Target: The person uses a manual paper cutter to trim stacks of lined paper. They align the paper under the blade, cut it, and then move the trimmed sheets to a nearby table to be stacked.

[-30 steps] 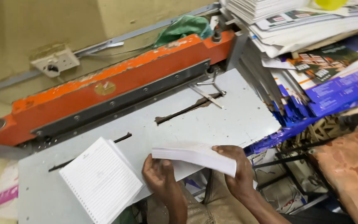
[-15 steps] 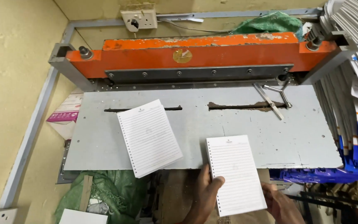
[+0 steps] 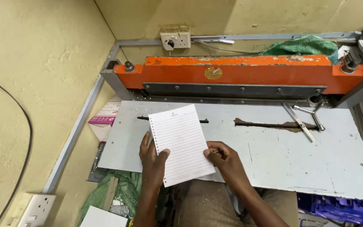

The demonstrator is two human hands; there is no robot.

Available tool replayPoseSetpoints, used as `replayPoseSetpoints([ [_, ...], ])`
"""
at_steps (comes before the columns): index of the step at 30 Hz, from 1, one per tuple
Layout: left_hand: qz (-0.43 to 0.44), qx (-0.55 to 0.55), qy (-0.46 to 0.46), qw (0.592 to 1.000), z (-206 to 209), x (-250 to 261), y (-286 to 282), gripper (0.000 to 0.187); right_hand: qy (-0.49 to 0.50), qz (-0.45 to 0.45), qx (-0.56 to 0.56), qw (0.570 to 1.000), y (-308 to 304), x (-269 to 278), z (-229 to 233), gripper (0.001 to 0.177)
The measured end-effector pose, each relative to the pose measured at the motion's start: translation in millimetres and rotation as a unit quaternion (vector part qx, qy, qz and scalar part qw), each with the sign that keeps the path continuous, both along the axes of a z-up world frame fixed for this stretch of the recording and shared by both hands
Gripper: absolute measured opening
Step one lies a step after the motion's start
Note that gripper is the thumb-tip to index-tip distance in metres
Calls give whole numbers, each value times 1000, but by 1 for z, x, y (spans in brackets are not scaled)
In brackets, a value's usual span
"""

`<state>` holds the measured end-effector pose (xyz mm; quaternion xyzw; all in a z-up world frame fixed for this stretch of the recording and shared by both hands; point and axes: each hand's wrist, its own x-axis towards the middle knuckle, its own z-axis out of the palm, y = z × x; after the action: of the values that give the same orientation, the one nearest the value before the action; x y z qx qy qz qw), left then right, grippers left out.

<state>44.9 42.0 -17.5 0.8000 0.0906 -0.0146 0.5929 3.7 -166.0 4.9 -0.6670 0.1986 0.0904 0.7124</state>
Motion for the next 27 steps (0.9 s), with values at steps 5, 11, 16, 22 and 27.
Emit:
replayPoseSetpoints([
  [5, 17, -120, 37, 992, -20, -1, 15, 103, -16, 109, -224, 968, -11, 20, -33, 57],
  [11, 368, -183, -27, 911, -76, -48, 19, 71, -151, 53, -263, 951, -24, 77, -15, 72],
  [16, 231, -433, 351, 797, -270, -91, -14, 72, -84, 270, -77, 956, -8, 160, -12, 105],
  [22, 112, -451, 194, 864, -198, -93, -37, 113, -65, 289, -99, 950, -5, 129, -5, 96],
  [27, 119, -455, 80, 879, -110, -81, 8, 100, 43, 87, -56, 994, -14, -15, 12, 81],
])
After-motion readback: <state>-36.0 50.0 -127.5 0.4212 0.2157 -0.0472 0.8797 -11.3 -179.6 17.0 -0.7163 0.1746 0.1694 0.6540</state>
